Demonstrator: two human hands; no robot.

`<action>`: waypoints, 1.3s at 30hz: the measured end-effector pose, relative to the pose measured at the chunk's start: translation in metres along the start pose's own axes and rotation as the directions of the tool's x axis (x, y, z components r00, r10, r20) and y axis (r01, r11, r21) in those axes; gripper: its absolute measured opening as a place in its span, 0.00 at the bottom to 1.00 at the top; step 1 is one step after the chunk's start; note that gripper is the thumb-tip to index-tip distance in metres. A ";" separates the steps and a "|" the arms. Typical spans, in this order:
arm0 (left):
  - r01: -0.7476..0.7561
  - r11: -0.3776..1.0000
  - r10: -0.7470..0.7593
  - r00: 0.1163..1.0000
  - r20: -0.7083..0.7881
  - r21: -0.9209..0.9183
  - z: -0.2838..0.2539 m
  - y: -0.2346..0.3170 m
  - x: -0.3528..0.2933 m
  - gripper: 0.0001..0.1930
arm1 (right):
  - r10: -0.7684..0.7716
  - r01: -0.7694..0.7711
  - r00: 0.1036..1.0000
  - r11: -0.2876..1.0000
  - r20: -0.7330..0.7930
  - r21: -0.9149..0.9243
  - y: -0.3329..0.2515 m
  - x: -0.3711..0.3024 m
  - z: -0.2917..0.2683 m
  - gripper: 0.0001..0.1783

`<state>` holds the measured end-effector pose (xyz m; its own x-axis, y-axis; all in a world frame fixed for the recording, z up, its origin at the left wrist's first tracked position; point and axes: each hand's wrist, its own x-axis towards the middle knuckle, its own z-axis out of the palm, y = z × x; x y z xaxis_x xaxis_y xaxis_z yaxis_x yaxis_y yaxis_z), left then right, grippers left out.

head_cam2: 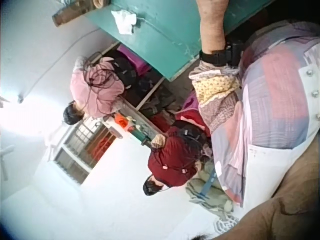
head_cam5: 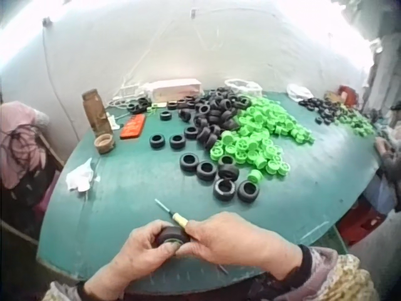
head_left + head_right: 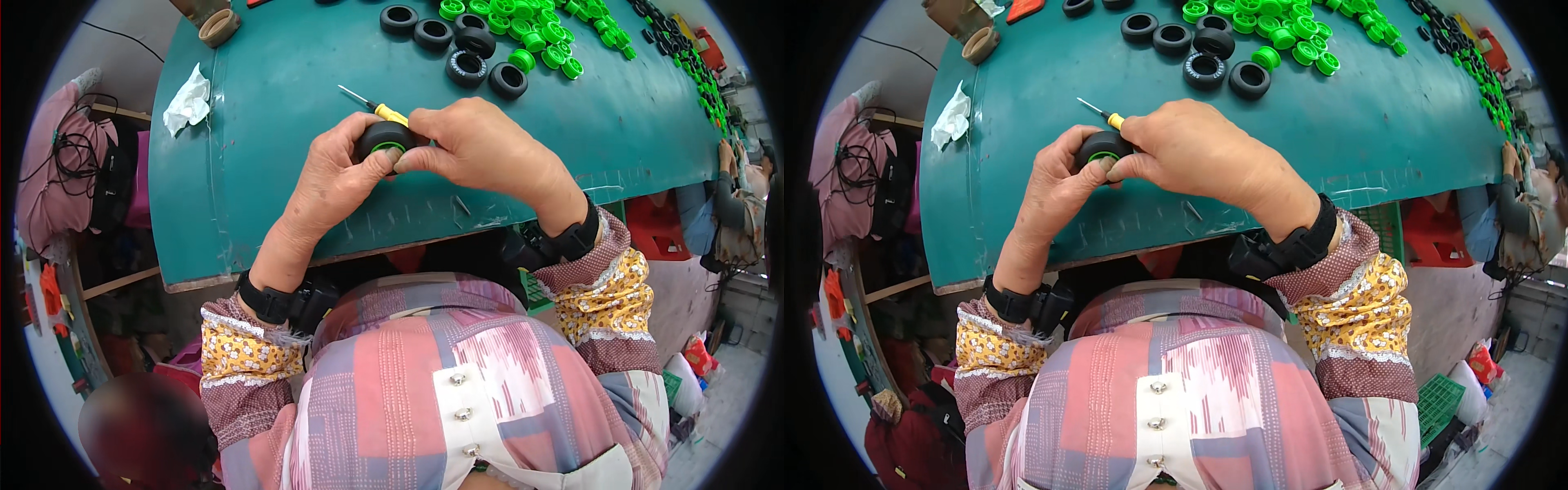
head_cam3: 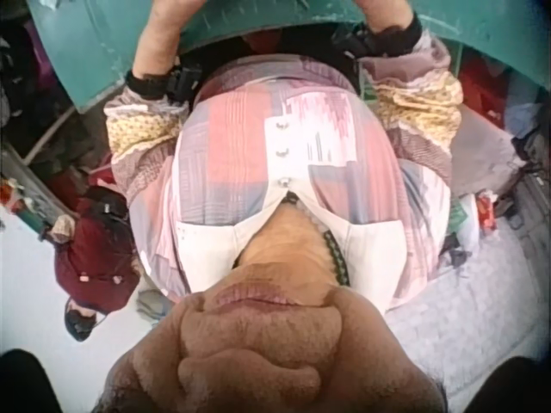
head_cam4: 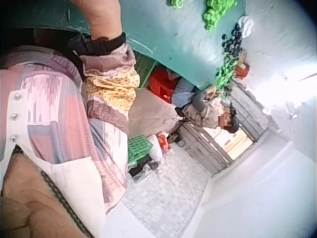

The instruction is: Assembling toy wheels by fitting green plastic hubs into black rubber tires using hands and a small tool for leverage.

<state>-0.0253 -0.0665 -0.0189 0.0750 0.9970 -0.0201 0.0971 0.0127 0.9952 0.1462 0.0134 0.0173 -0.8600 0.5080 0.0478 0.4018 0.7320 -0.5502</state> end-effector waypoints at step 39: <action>-0.189 0.929 0.153 0.979 0.134 0.318 0.000 0.024 0.000 0.18 | -0.087 0.083 0.996 0.923 -0.006 0.375 0.013 -0.011 0.008 0.16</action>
<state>-0.0228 -0.0667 0.0052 0.2208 0.9679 0.1203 0.3920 -0.2010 0.8977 0.1580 0.0135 0.0026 -0.8899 0.4450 0.1003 0.1817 0.5476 -0.8168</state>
